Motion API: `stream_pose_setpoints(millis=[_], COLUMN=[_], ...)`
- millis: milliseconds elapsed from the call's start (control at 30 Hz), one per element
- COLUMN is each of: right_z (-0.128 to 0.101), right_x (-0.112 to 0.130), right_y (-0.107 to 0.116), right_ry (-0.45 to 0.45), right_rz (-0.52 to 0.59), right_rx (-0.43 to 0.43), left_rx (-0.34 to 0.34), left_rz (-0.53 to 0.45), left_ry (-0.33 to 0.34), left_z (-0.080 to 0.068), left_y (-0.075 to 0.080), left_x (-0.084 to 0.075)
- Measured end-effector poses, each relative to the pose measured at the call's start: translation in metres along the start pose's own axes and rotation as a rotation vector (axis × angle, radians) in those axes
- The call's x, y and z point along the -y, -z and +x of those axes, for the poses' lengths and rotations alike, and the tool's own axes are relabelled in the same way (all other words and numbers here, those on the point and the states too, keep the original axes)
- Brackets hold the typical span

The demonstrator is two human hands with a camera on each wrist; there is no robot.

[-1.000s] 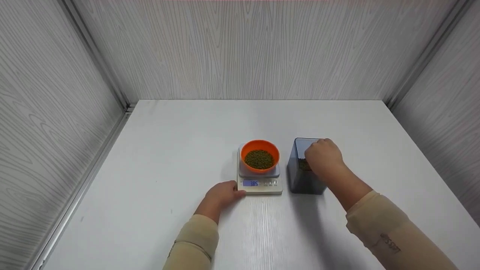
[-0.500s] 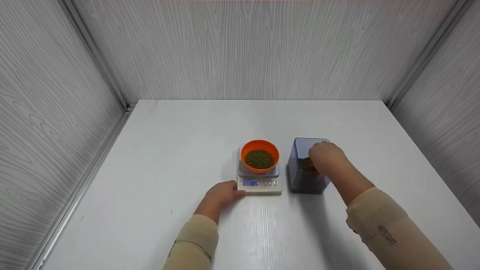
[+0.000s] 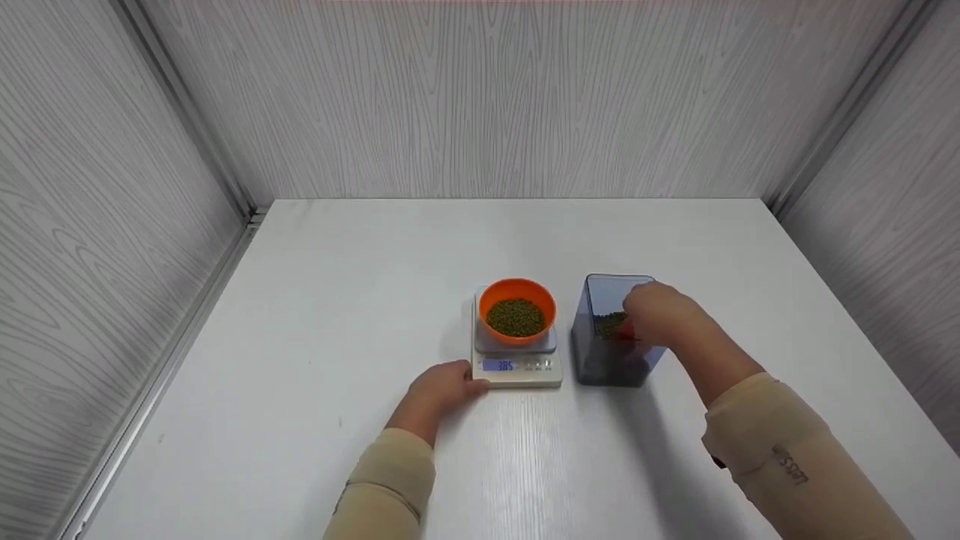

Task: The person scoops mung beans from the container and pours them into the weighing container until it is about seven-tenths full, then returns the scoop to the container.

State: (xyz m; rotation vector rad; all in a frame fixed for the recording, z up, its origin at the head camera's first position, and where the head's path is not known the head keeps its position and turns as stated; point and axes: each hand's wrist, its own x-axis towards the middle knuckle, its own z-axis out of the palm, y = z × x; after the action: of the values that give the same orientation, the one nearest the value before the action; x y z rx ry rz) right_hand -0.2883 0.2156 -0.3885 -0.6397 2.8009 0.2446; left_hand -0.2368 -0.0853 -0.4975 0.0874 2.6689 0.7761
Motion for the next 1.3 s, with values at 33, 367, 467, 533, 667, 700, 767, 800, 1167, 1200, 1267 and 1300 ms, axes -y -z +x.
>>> stream_pose_setpoints(millis=[33, 367, 467, 533, 667, 700, 767, 800, 1167, 1200, 1267, 1300], right_z=[0.0, -0.006, -0.005, -0.005, -0.003, -0.003, -0.001, 0.0, 0.003, 0.002, 0.002, 0.002], right_x=[-0.001, -0.007, -0.01, -0.01, -0.009, -0.008, -0.007, -0.007, -0.006, -0.006, -0.005, -0.005], right_y=[-0.001, -0.008, -0.01, -0.01, -0.008, -0.008, -0.007, -0.007, -0.013, -0.013, -0.013, -0.013], right_ry=[-0.002, 0.074, 0.096, 0.108, 0.092, 0.083, 0.065, 0.056, 0.02, 0.024, 0.034, 0.039], right_rz=[0.022, 0.033, 0.049, 0.058, 0.092, 0.102, 0.122, 0.133, 0.222, 0.226, 0.234, 0.237], right_rx=[-0.002, -0.147, -0.154, -0.155, -0.136, -0.13, -0.117, -0.111, -0.109, -0.117, -0.133, -0.14], left_rx=[-0.002, -0.012, 0.0, 0.007, 0.012, 0.012, 0.008, 0.006, 0.006, 0.002, -0.005, -0.007], left_rz=[-0.001, 0.024, 0.017, 0.005, -0.002, -0.001, 0.011, 0.011, 0.024, 0.031, 0.039, 0.04], left_ry=[-0.003, -0.028, -0.026, -0.014, 0.009, 0.01, 0.001, 0.003, 0.001, -0.006, -0.014, -0.015], left_z=[0.0, 0.003, 0.004, 0.003, 0.003, 0.003, 0.003, 0.003, 0.003, 0.003, 0.005, 0.005], left_y=[0.0, -0.004, -0.004, -0.004, -0.003, -0.003, -0.003, -0.003, -0.003, -0.003, -0.003, -0.004], left_x=[0.0, 0.005, 0.005, 0.004, 0.003, 0.003, 0.003, 0.003, 0.001, 0.001, 0.002, 0.003])
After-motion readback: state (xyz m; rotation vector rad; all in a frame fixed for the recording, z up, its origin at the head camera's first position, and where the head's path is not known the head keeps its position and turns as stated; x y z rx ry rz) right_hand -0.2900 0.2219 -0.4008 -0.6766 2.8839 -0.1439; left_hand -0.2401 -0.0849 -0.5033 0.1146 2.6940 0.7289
